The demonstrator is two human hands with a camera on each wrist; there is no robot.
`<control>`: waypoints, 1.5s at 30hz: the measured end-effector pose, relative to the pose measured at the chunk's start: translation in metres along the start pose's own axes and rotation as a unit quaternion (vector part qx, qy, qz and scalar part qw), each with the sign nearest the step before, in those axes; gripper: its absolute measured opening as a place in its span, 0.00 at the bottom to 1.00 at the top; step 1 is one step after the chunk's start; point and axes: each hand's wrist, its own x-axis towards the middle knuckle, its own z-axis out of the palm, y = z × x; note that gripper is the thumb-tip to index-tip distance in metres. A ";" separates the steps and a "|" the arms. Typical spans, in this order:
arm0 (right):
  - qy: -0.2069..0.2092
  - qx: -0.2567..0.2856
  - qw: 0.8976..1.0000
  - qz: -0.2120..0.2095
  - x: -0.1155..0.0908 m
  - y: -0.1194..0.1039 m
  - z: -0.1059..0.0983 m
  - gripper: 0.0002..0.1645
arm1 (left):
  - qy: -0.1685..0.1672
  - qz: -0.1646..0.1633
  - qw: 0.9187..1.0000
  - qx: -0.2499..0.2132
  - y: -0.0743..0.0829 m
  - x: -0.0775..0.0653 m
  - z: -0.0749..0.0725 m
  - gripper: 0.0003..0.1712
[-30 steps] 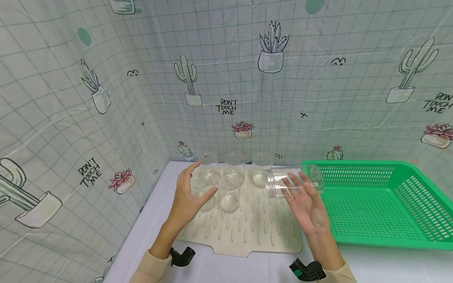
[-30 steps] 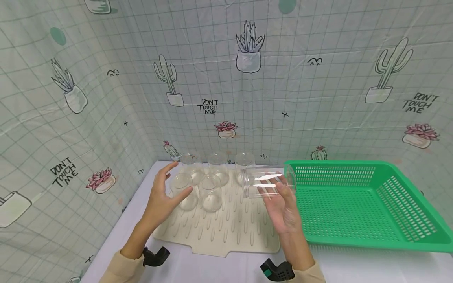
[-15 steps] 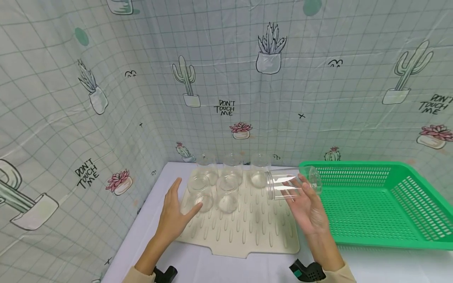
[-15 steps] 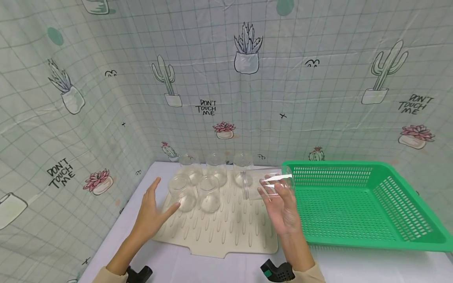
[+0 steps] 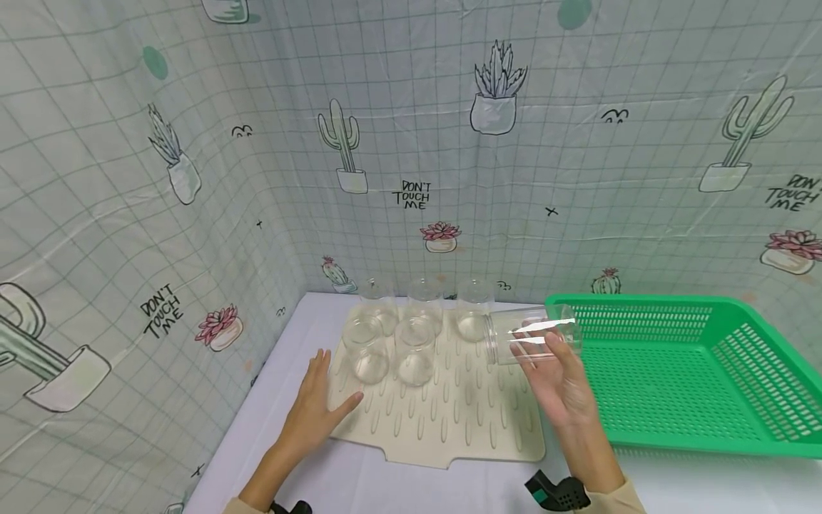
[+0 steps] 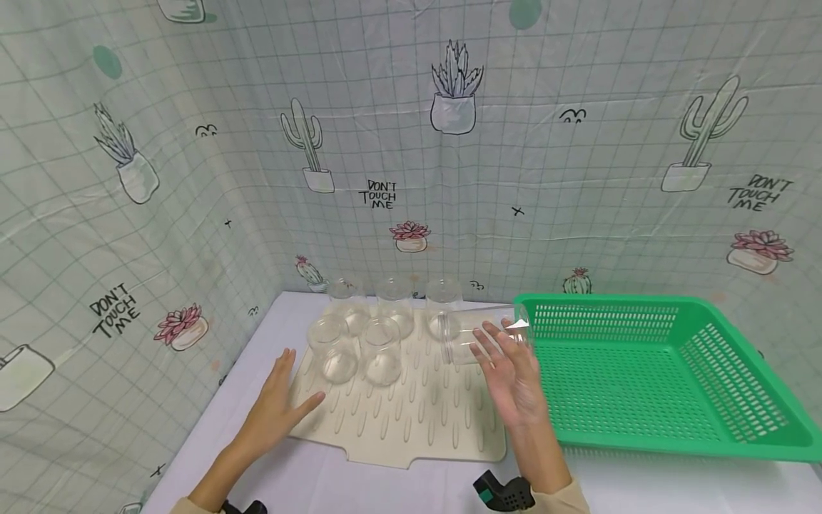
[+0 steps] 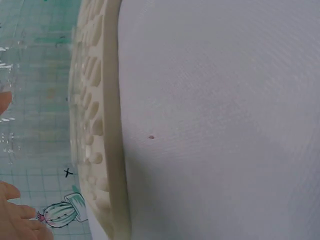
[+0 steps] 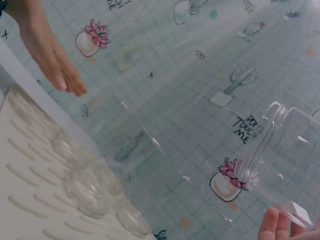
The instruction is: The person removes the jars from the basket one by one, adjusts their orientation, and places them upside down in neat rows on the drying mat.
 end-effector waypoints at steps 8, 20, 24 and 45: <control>0.025 -0.031 0.999 0.009 0.002 0.005 -0.002 0.08 | -0.084 -0.028 0.996 0.012 -0.010 -0.005 0.010 0.58; 0.051 -0.081 0.994 0.043 0.005 0.012 -0.003 0.20 | -0.127 -0.001 0.991 0.042 -0.013 -0.008 0.018 0.55; 0.055 -0.083 0.994 0.045 0.006 0.012 -0.003 0.20 | -0.130 0.003 0.990 0.051 -0.011 -0.008 0.019 0.54; 0.140 -0.320 0.937 0.025 0.018 0.032 0.005 0.39 | -0.137 0.029 0.985 0.097 -0.017 -0.011 0.024 0.51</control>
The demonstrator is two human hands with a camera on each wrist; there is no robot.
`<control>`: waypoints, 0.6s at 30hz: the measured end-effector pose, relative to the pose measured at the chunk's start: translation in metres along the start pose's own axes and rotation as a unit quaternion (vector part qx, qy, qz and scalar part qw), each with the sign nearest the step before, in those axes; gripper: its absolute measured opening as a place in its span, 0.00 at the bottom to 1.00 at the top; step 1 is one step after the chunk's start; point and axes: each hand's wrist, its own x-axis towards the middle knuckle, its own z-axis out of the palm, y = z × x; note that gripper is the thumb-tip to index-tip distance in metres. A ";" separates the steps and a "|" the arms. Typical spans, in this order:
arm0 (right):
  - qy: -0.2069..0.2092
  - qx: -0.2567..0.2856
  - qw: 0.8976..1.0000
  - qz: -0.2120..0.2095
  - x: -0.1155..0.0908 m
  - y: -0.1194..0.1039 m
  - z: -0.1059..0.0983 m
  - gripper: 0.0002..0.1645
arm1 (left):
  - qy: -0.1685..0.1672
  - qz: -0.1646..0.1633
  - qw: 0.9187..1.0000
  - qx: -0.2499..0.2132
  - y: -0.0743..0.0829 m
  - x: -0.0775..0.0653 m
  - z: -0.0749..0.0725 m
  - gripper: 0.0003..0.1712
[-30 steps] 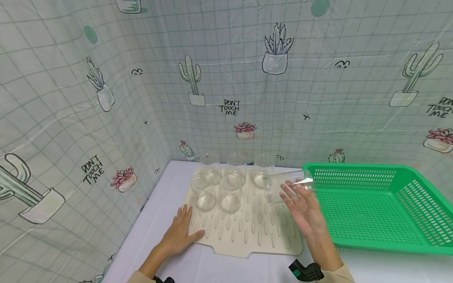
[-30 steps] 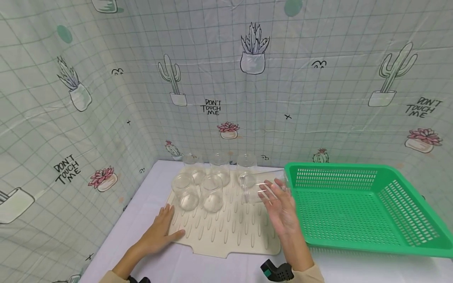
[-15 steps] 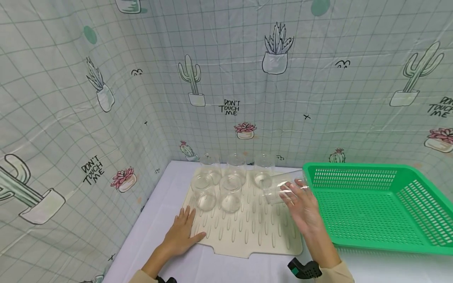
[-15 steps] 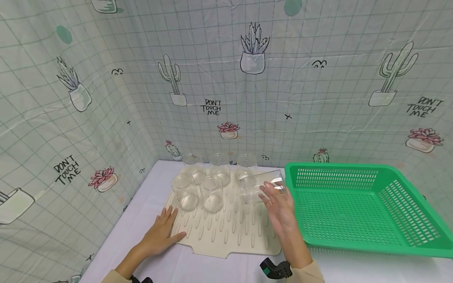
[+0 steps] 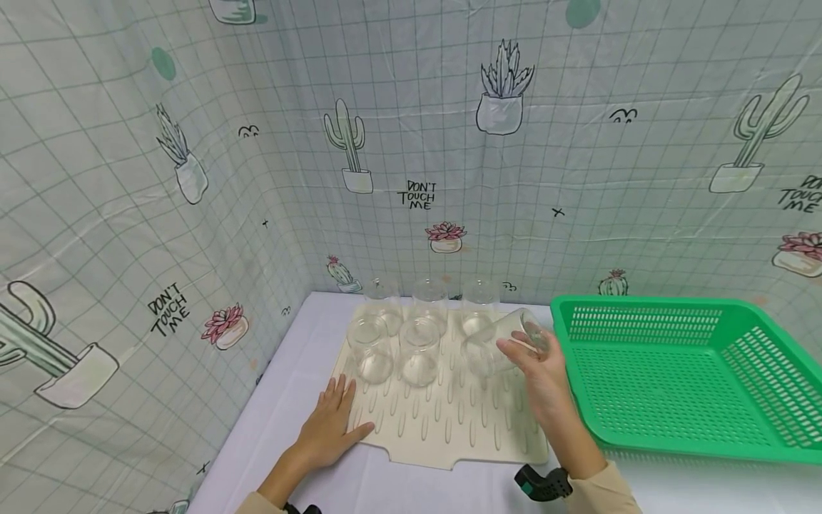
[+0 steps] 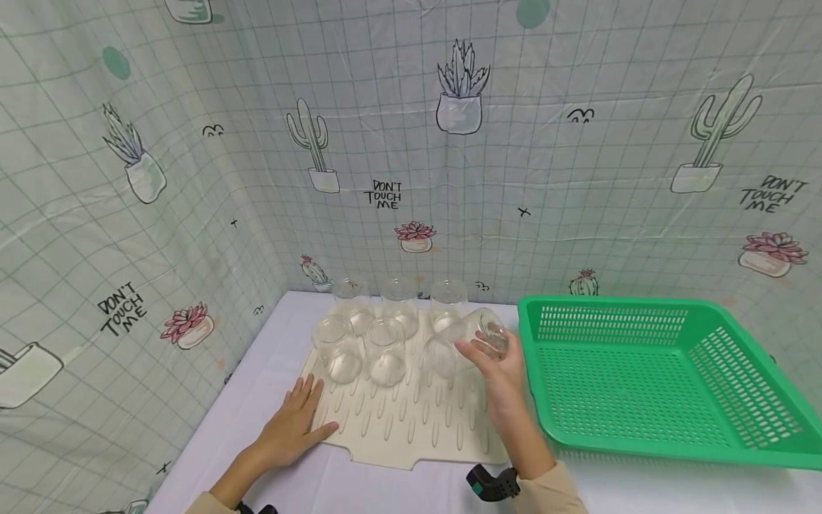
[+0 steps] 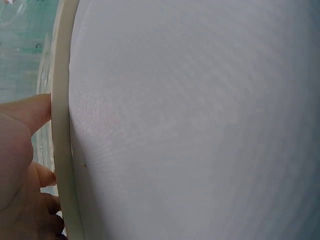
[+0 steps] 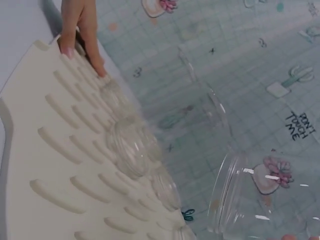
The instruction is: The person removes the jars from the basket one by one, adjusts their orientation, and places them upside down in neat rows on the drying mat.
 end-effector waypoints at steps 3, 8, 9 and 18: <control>0.000 -0.060 0.998 -0.008 0.000 0.002 0.003 0.46 | -0.001 0.002 1.000 0.003 0.000 0.000 -0.001 0.51; -0.009 -0.117 0.993 -0.016 0.002 0.005 0.009 0.51 | 0.000 0.004 1.000 0.011 0.001 0.000 -0.001 0.51; -0.011 -0.126 0.992 -0.017 0.002 0.005 0.010 0.51 | 0.001 0.004 1.000 0.011 0.001 0.000 -0.001 0.51; -0.025 -0.165 0.985 -0.037 0.011 0.019 0.015 0.52 | 0.006 0.009 1.000 0.014 0.002 -0.001 0.000 0.50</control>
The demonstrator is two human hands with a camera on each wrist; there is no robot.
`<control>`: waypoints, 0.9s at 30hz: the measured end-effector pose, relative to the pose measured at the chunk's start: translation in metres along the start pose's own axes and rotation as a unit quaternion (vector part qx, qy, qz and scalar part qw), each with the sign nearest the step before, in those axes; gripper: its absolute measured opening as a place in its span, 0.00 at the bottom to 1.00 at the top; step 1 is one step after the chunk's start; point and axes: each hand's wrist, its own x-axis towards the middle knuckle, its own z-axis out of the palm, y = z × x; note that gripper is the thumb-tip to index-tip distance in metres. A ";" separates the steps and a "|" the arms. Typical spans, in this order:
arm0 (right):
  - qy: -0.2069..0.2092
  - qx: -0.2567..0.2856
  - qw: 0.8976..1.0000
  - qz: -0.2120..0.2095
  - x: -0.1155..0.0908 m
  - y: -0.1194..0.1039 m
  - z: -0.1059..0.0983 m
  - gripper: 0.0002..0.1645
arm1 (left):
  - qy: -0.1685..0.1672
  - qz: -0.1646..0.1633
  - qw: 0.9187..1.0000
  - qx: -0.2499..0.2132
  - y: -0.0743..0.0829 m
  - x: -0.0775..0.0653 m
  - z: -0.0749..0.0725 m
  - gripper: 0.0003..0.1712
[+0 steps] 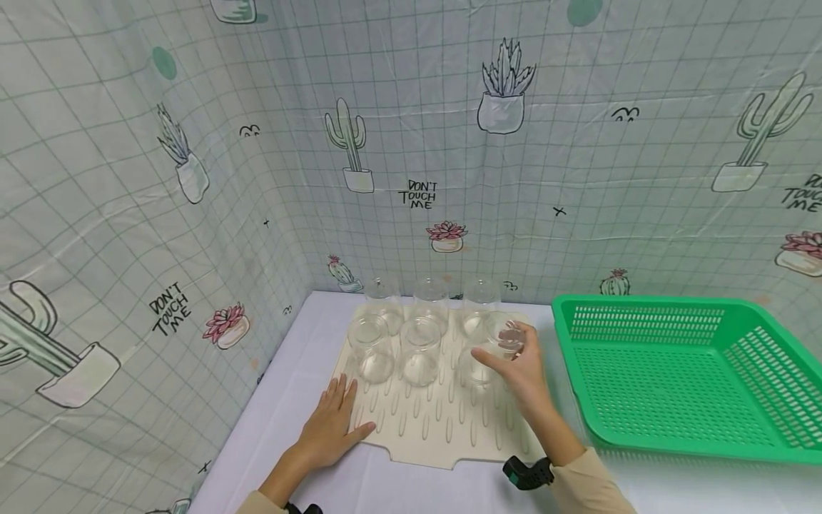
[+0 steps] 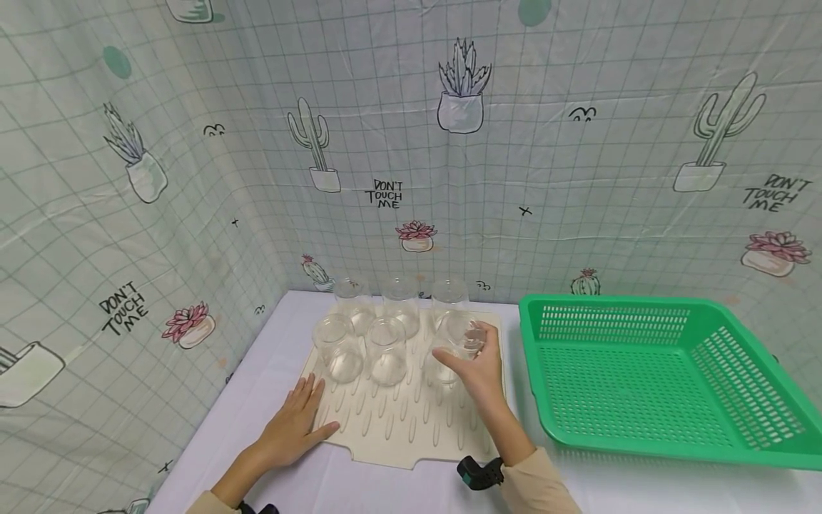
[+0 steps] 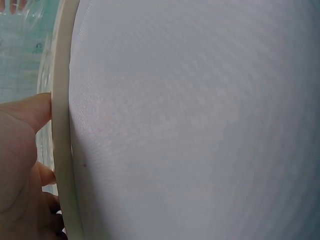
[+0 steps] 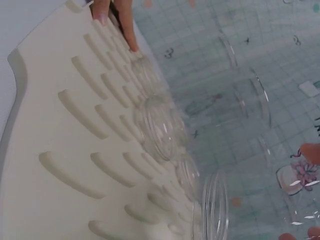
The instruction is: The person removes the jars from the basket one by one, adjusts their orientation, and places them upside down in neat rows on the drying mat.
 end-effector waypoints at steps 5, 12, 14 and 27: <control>-0.011 -0.012 1.000 0.007 0.005 0.008 0.003 0.53 | 0.002 0.001 1.000 -0.004 0.000 0.000 0.000 0.50; -0.015 -0.037 0.999 0.005 0.010 0.018 0.005 0.53 | 0.002 -0.001 1.000 -0.003 0.000 0.000 0.000 0.50; -0.016 -0.037 0.999 0.001 0.010 0.019 0.006 0.52 | 0.001 -0.001 1.000 -0.003 0.000 0.001 0.000 0.50; -0.029 -0.049 0.998 -0.015 0.013 0.022 0.012 0.52 | 0.001 -0.001 1.000 0.000 -0.001 0.001 0.000 0.50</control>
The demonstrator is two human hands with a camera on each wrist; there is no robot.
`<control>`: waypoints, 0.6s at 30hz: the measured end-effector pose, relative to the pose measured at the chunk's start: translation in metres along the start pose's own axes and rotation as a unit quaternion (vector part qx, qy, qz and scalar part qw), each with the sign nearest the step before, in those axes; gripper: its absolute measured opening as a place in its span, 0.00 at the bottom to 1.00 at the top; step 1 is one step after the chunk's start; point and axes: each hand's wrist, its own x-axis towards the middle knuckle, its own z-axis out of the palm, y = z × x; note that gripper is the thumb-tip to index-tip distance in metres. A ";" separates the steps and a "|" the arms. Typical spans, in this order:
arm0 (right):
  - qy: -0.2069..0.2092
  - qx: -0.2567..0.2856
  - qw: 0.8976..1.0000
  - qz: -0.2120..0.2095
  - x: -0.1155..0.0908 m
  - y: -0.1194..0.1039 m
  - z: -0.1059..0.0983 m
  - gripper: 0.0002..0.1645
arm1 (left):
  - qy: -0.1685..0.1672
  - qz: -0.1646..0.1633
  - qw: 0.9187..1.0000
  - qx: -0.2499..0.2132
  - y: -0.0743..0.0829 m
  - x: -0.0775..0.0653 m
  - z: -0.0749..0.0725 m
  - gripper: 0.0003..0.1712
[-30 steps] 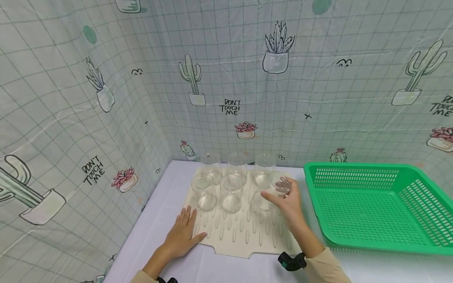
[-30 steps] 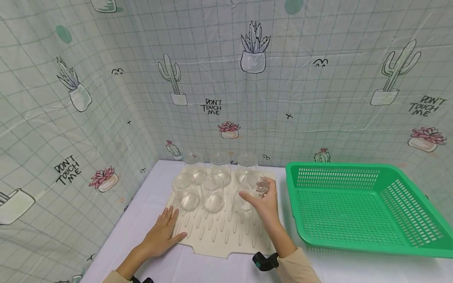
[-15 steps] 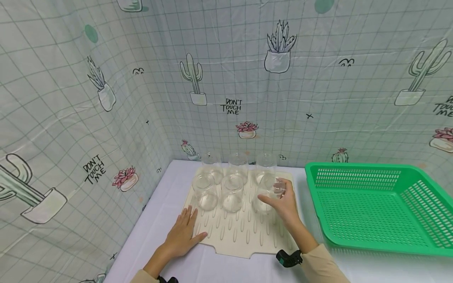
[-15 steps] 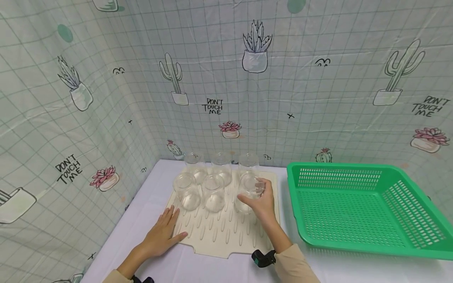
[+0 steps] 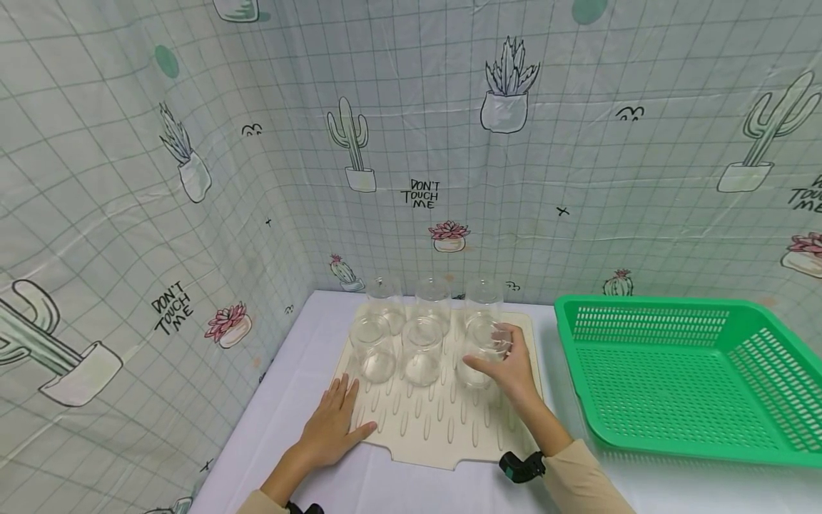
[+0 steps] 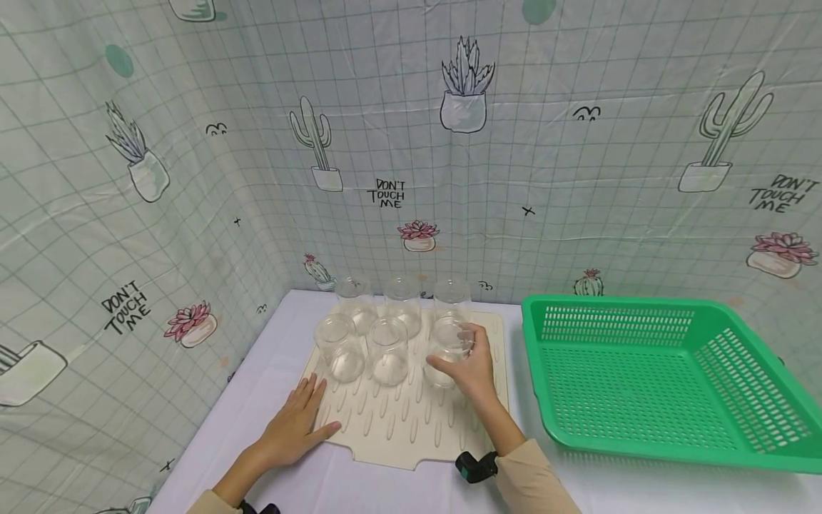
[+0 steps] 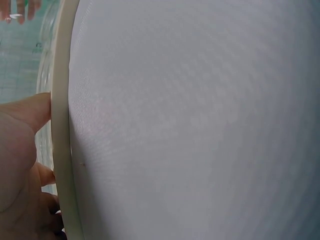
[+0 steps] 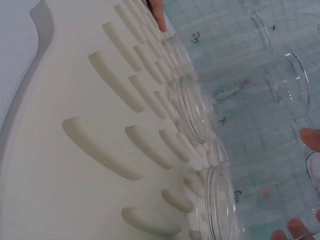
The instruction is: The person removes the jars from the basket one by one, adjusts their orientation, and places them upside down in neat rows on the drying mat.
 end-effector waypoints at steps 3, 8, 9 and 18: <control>-0.004 -0.003 1.000 -0.003 0.001 0.001 0.001 0.52 | 0.000 -0.001 1.000 0.002 0.000 0.000 0.001 0.50; -0.012 -0.016 1.000 -0.009 0.003 0.002 0.003 0.52 | 0.001 -0.001 1.000 -0.001 -0.001 0.000 0.001 0.50; -0.014 -0.017 1.000 -0.010 0.004 0.002 0.004 0.52 | 0.001 0.000 1.000 -0.001 -0.001 0.000 0.000 0.50; -0.022 -0.029 0.999 -0.016 0.008 0.004 0.007 0.50 | 0.000 -0.001 1.000 -0.001 -0.001 0.001 0.001 0.50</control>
